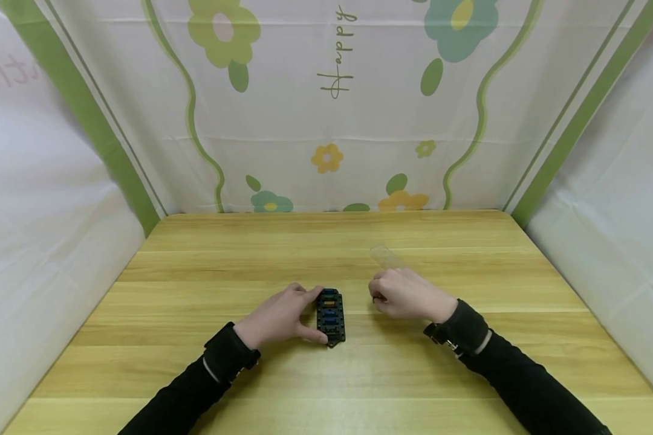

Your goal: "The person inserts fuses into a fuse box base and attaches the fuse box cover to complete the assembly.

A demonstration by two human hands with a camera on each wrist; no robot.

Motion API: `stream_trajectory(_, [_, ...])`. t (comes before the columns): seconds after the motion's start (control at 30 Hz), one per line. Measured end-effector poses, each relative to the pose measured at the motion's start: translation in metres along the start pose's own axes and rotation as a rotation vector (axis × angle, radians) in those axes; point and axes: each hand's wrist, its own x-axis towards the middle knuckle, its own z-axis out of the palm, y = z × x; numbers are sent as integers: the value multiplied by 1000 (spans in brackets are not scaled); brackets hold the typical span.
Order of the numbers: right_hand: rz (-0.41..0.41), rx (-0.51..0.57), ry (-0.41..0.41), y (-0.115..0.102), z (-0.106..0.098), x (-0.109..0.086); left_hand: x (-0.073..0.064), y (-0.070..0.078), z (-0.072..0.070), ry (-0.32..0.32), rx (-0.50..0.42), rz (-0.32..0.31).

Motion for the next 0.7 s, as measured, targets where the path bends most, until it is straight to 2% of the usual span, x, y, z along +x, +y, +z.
stream_trajectory(0.43, [-4,17,12,-6,-2,2,-1,1,-2,-8,-14,-9])
stream_trajectory(0.7, [-40,45,37,-9,-3,3,-2,1,-2,-8,-13,-7])
